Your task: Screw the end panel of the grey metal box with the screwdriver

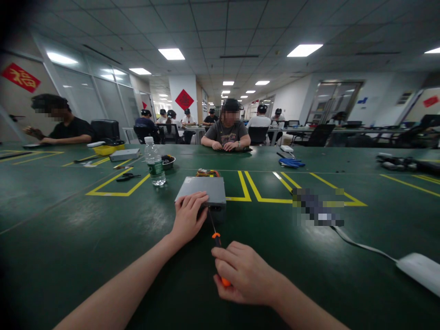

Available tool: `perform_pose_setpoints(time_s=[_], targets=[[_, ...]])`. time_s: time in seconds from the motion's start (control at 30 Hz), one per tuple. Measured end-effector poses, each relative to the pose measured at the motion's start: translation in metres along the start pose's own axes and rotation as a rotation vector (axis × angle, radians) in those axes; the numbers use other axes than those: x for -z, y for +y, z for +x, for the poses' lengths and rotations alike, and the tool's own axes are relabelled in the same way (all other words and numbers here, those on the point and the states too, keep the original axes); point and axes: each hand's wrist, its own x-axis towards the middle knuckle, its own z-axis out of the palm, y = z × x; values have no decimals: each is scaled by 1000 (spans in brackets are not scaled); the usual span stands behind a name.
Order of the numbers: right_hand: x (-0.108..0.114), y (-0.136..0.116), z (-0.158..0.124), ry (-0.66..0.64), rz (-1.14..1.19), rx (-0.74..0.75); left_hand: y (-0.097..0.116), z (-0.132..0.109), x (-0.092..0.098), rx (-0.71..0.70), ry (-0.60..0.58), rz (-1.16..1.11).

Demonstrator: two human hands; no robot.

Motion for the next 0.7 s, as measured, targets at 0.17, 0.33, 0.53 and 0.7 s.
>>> perform_pose_setpoints(time_s=[0.17, 0.33, 0.53, 0.7], targets=[[1, 2, 1, 40, -5, -9, 0, 1, 1, -4, -1, -3], [-1, 2, 0, 57, -22, 1, 0, 1, 0, -4, 14, 22], [-3, 3, -3, 65, -45, 3, 0, 0, -1, 0, 12, 22], [-1, -3, 4, 57, -64, -20, 1, 1, -1, 9, 16, 14]])
